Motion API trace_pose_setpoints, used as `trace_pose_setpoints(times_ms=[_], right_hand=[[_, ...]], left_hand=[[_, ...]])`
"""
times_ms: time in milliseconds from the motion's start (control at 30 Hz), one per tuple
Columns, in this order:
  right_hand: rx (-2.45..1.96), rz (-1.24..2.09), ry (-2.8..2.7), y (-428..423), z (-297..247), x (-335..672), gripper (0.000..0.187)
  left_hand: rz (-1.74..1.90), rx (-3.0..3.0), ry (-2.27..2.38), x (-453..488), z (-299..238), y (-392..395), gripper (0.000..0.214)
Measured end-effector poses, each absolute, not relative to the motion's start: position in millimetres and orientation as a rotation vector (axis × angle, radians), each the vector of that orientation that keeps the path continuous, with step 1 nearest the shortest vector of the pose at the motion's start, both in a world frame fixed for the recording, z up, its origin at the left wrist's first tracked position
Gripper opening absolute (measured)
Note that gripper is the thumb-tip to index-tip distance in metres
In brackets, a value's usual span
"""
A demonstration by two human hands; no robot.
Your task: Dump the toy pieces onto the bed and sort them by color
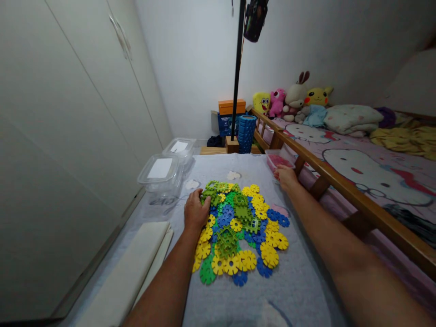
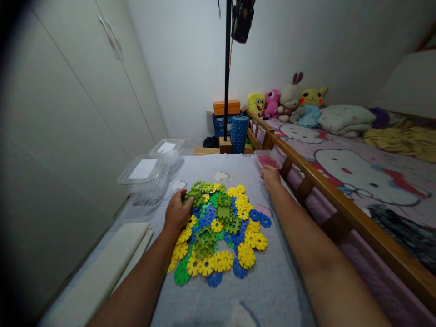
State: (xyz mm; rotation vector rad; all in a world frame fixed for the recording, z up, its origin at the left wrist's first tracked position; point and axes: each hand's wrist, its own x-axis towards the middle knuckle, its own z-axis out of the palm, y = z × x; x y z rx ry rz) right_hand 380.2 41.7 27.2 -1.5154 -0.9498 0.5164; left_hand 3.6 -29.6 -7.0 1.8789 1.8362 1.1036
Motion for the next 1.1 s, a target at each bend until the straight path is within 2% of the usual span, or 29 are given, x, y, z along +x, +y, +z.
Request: trace_pose_setpoints(times_ms=[167,333,400,533,567,633,700,767,1100], right_hand=[[-1.509,0.681,-0.876,-38.1,25.4,344.3,0.037],[-1.511,0.870,-1.121,-112.4,45.8,318.6,0.046],[-1.581,0.785,-1.275,-125.6,57.6,319.1,0.044],[-1.785,0.214,-1.498,-122.1,69.5,327.4,0.033],[-1.843,0.092,-1.527,-117.9,68.5,327.4,0.037],[-1.981,-0.029,-1.547,-109.3,62.5,322.8,0.056],[-2.099,-0.033,-1.540,-102.5,54.2,313.9,0.076],[-2.163,-0.020,-1.541,-97.9,47.2,304.9,0.083],[-2.174,0.082,-1.295,-91.9,45.9,305.6,0.070]], left_hand=[[1.054,1.926,1.764,2.7,-3.1,-32.9,0.036],[1.005,1.976,1.606,2.7,-0.4,-36.9,0.039],[0.990,1.995,1.545,3.3,0.6,-39.3,0.041],[0.947,2.069,1.476,6.8,5.1,-45.5,0.042],[0.927,2.107,1.456,8.4,7.3,-47.5,0.042],[0.875,2.208,1.429,12.7,13.3,-52.6,0.042],[0.824,2.312,1.440,17.9,21.1,-60.0,0.043],[0.813,2.364,1.482,23.1,29.5,-70.5,0.044],[0.955,2.108,1.115,29.5,51.2,-140.6,0.035]])
